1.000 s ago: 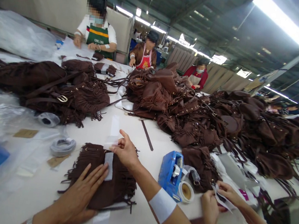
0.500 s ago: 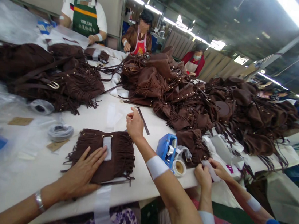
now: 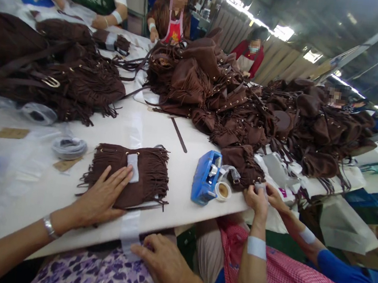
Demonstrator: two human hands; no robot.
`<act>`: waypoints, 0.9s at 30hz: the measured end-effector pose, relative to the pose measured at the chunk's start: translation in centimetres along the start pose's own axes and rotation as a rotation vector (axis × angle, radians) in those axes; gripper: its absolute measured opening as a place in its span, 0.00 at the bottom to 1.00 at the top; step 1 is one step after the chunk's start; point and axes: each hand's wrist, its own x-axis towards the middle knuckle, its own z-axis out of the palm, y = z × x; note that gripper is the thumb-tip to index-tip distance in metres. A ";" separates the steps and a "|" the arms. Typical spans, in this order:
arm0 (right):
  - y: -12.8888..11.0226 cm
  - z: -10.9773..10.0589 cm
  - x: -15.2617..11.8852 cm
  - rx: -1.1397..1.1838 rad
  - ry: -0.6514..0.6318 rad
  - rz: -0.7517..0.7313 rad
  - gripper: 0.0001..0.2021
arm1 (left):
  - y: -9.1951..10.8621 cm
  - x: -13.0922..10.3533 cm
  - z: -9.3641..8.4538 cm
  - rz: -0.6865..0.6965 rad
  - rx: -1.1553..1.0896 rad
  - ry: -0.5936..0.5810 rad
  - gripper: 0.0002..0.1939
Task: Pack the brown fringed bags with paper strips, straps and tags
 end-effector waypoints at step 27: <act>21.7 -16.3 -6.6 0.083 0.615 -0.188 0.20 | 0.2 -0.2 0.7 -0.004 0.072 0.066 0.52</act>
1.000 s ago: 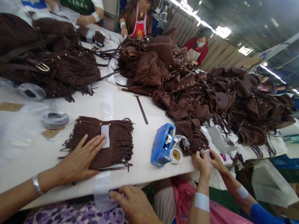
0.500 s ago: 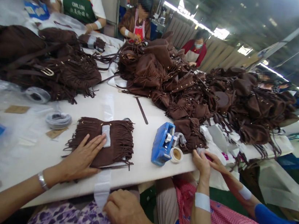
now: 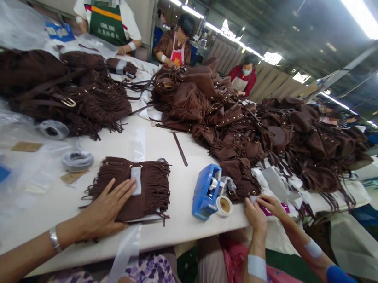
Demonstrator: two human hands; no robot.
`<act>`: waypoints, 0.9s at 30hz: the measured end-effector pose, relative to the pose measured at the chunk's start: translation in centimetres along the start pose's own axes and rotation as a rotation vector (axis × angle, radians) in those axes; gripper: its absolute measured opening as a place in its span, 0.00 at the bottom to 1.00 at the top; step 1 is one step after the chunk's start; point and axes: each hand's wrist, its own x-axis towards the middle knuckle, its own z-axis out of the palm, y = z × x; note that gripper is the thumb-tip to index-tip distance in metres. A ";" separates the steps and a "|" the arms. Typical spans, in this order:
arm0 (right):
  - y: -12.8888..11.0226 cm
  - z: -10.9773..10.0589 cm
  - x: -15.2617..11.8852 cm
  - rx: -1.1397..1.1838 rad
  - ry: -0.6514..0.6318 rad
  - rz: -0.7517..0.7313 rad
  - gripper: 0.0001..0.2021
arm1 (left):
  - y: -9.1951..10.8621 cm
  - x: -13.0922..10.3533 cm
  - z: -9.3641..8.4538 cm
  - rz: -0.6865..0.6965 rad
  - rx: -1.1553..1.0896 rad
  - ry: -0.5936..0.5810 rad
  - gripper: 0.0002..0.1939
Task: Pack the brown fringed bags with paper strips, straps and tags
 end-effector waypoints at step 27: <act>-15.5 2.9 11.0 -0.548 -0.551 -0.193 0.12 | 0.0 -0.1 -0.2 -0.027 -0.035 -0.129 0.55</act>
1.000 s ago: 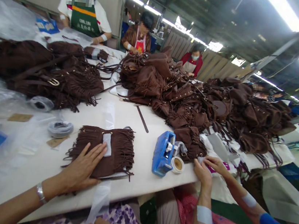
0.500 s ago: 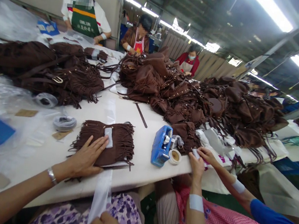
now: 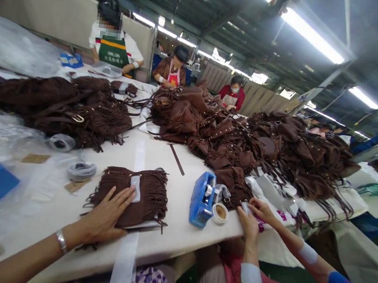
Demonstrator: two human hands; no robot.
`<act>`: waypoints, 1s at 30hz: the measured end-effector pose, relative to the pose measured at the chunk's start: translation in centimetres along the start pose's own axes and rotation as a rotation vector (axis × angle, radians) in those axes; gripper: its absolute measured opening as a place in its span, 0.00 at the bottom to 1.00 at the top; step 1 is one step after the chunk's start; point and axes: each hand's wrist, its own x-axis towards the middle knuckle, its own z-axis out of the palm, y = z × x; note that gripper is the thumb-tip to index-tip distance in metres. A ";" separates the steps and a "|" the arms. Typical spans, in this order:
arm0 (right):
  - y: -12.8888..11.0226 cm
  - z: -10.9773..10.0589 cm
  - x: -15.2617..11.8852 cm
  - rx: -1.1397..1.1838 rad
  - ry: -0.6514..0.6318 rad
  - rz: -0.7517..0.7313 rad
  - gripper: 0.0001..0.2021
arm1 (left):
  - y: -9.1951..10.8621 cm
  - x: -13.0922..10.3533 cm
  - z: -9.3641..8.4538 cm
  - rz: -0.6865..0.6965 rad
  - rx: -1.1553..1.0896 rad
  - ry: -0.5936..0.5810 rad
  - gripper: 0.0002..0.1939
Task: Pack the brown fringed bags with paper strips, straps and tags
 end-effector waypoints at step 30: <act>1.2 14.3 23.3 0.347 -0.012 0.076 0.06 | -1.7 -0.6 -2.2 0.048 -0.210 0.075 0.46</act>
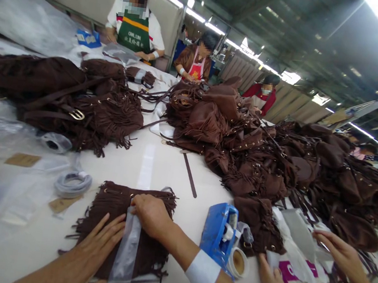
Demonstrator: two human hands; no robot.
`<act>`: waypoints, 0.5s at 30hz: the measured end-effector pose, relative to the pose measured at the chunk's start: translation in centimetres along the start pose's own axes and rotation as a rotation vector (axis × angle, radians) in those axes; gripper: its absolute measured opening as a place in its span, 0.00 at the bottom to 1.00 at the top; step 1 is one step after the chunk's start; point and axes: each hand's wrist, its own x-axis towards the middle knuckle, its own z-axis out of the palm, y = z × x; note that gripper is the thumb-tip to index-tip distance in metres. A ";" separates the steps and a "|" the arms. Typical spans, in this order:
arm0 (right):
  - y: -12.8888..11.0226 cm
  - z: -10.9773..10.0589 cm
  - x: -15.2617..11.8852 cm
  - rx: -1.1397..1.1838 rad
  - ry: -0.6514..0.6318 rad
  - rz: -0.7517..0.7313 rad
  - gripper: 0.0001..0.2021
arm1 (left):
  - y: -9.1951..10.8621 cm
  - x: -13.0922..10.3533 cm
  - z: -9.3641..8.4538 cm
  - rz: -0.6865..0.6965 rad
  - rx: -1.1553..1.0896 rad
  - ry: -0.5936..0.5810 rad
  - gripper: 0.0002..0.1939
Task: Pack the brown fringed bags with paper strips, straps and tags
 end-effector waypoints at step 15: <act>0.4 1.2 -0.1 -0.004 0.039 0.125 0.08 | -2.4 2.2 7.2 0.033 0.407 0.459 0.25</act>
